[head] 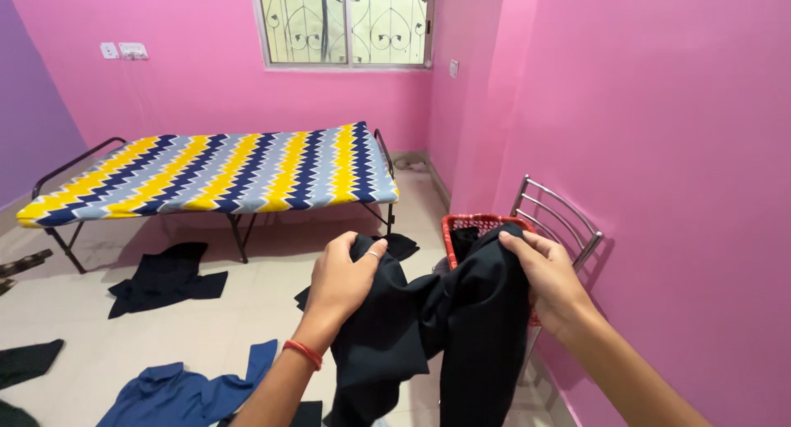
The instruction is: The person picks up several garments and a blanket from the floor and places them into a laundry basket.
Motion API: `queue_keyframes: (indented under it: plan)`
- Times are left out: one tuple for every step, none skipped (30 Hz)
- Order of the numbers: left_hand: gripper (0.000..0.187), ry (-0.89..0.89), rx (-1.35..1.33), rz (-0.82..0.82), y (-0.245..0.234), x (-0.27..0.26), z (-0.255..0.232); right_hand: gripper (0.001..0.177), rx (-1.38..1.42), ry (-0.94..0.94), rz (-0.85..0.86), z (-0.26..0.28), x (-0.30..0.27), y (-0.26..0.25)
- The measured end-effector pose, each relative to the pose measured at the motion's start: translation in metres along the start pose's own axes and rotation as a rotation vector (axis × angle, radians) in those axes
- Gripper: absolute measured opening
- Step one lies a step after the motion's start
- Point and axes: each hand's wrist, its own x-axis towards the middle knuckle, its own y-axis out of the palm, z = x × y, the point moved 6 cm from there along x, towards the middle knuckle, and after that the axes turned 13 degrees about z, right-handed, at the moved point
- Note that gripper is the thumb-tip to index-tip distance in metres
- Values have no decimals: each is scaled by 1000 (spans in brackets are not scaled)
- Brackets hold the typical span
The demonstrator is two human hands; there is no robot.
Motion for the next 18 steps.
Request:
queue_keyframes:
  plan:
    - [39, 46, 3, -29, -4, 4, 0, 28, 1, -1, -5, 0, 4, 3]
    - [39, 46, 2, -22, -4, 7, 3, 29, 16, -27, 23, 0, 6, 8]
    - [40, 36, -12, -15, -5, 12, 5, 29, 30, -53, 51, 1, 8, 12]
    - [40, 26, -27, -10, -6, 17, 7, 29, 30, -52, 46, 1, 10, 15]
    - [40, 27, -28, -5, -7, 20, 9, 29, -9, -31, 25, 1, 11, 16]
    - [40, 40, -46, -18, -8, 23, 9, 29, -48, -11, 3, 2, 12, 17]
    - [40, 53, -64, -31, -9, 25, 10, 29, -47, -11, -2, 3, 12, 19]
    - [40, 56, -69, -28, -10, 28, 11, 29, -71, 8, -11, 5, 12, 20]
    - [42, 50, -63, -21, -11, 30, 12, 29, -95, 27, -20, 6, 12, 21]
    - [44, 43, -56, -17, -12, 32, 14, 29, -98, 25, -24, 7, 13, 21]
    - [44, 46, -60, -16, -11, 35, 15, 29, -94, 19, -21, 8, 15, 22]
    - [43, 56, -56, -32, -13, 38, 16, 28, -86, 15, -16, 7, 17, 24]
    - [43, 67, -53, -48, -15, 40, 18, 28, -86, 14, -16, 6, 19, 25]
    - [43, 69, -54, -45, -15, 43, 20, 29, -112, 0, 1, 7, 21, 26]
    - [42, 64, -60, -35, -16, 46, 22, 29, -137, -14, 19, 8, 24, 26]
    - [42, 59, -65, -28, -17, 50, 25, 29, -138, -16, 20, 8, 27, 26]
    - [42, 60, -66, -30, -17, 54, 26, 28, -117, -24, 28, 8, 31, 27]
    - [43, 25, -62, -26, -18, 56, 32, 28, -92, -32, 39, 7, 36, 30]
